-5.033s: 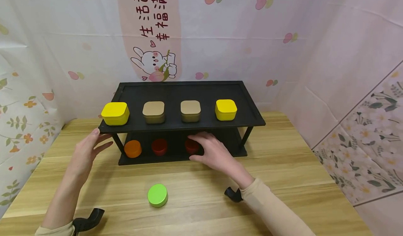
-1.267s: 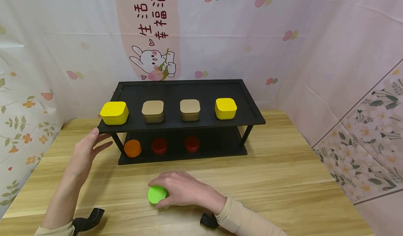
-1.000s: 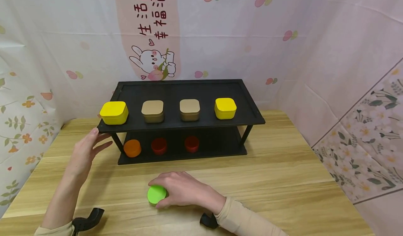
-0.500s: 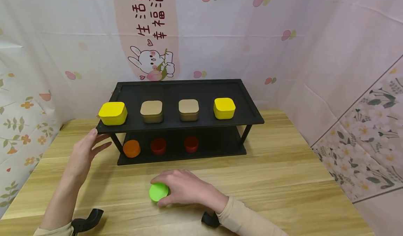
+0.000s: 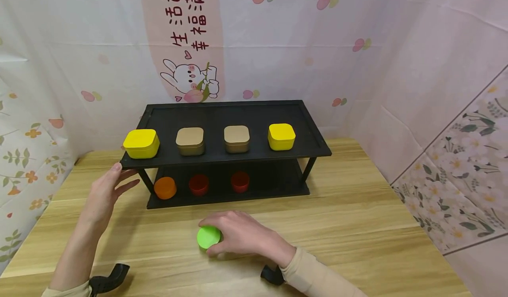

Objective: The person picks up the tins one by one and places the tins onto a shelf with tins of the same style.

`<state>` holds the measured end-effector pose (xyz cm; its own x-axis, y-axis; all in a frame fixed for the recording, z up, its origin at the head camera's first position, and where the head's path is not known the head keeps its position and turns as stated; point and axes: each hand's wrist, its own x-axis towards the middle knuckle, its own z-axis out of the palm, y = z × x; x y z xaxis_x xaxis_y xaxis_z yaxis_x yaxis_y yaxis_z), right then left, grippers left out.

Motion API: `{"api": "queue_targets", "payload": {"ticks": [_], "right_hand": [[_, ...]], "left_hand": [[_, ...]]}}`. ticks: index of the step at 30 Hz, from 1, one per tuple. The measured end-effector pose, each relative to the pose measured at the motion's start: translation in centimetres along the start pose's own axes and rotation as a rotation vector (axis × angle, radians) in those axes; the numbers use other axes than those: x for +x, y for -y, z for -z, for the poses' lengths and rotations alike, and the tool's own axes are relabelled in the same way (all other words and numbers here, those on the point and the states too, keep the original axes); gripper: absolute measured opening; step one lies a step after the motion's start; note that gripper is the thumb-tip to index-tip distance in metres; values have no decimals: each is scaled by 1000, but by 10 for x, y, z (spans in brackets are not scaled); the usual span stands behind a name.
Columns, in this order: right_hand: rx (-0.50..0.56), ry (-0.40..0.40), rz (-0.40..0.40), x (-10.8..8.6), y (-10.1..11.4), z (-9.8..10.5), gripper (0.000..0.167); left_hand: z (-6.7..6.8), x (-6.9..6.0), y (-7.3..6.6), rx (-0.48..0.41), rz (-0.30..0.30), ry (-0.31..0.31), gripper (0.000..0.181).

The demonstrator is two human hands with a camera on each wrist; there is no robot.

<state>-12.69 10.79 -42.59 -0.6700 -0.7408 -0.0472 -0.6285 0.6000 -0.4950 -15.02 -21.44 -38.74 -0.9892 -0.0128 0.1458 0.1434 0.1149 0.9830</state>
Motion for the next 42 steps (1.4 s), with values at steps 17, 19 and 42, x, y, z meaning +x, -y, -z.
{"api": "queue_targets", "payload": {"ticks": [17,19,42], "right_hand": [[-1,-48,-76,-18,-18,12,56],[7,-54,-78,-20,-20,14,55],[-23,-156,-126,-43,-51,35,55]], "left_hand": [[0,-2,0,22,-11,12,63],[0,-2,0,22,-11,12,63],[0,-2,0,19,-8,7,62]]}}
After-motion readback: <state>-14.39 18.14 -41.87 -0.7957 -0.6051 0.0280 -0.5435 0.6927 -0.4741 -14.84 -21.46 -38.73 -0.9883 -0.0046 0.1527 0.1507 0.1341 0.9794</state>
